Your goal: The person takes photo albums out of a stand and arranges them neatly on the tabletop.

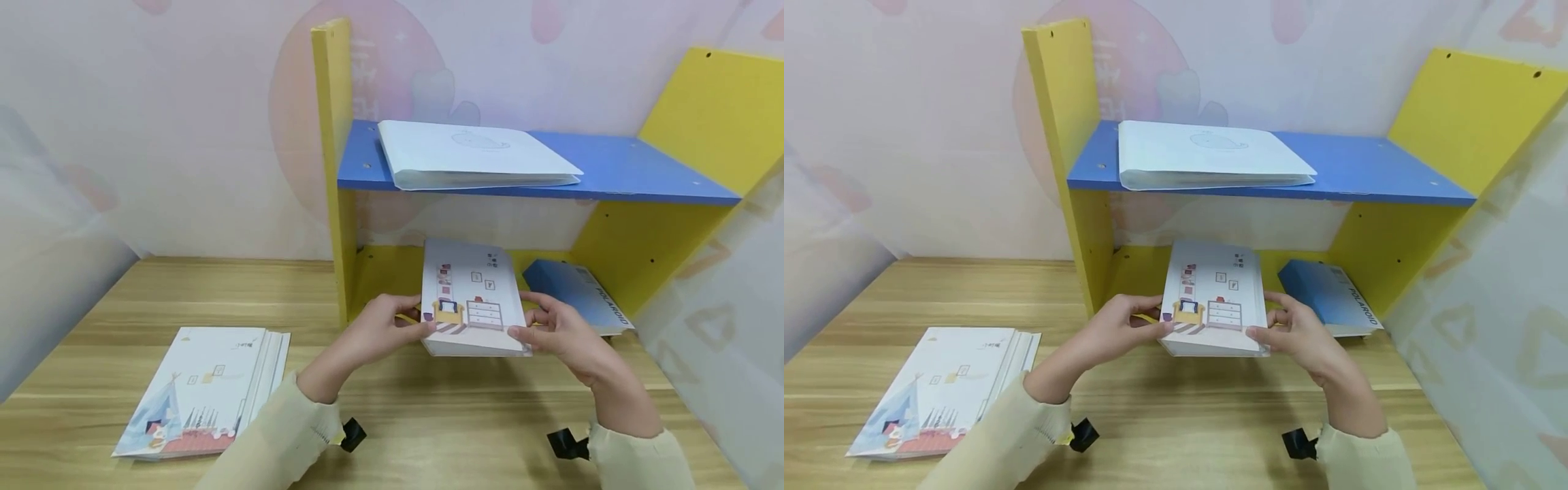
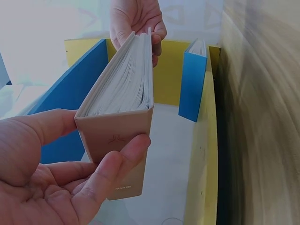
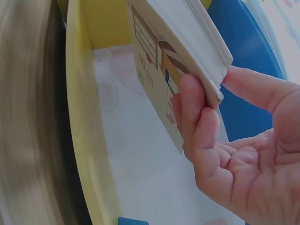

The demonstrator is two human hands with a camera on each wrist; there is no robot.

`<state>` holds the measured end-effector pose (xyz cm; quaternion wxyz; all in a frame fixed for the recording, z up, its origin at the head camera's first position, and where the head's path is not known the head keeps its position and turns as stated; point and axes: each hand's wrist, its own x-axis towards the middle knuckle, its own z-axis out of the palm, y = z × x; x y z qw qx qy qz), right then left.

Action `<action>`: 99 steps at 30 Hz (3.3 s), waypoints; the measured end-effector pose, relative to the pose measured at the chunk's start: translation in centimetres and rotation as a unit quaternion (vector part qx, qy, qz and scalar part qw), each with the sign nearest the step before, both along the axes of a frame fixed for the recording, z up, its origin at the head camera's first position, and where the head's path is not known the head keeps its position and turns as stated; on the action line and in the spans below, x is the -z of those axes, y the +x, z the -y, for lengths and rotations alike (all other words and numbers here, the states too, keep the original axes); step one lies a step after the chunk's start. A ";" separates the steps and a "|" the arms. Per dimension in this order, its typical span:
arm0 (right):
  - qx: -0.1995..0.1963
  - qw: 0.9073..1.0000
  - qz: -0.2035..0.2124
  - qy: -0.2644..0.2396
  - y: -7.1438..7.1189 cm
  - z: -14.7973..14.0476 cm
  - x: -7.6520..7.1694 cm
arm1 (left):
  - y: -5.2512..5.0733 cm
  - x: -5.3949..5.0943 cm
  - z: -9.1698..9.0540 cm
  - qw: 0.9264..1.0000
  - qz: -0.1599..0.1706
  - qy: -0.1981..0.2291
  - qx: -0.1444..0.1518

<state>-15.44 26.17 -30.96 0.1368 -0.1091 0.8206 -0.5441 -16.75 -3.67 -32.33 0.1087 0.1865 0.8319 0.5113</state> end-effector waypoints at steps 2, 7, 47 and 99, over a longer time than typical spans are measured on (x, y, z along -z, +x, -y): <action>0.001 1.000 0.005 -0.002 0.2 0.2 0.2 | 0.3 0.1 0.2 1.000 0.002 0.001 0.000; 0.001 1.000 0.007 -0.005 0.5 0.8 0.2 | 0.9 0.3 0.7 1.000 -0.002 0.002 -0.012; 0.014 0.996 0.050 -0.078 3.3 5.8 2.4 | 4.9 1.3 5.6 1.000 -0.003 -0.003 -0.006; -0.059 0.978 0.126 -0.157 5.8 9.4 6.2 | 8.6 3.0 9.7 0.999 0.025 -0.025 0.024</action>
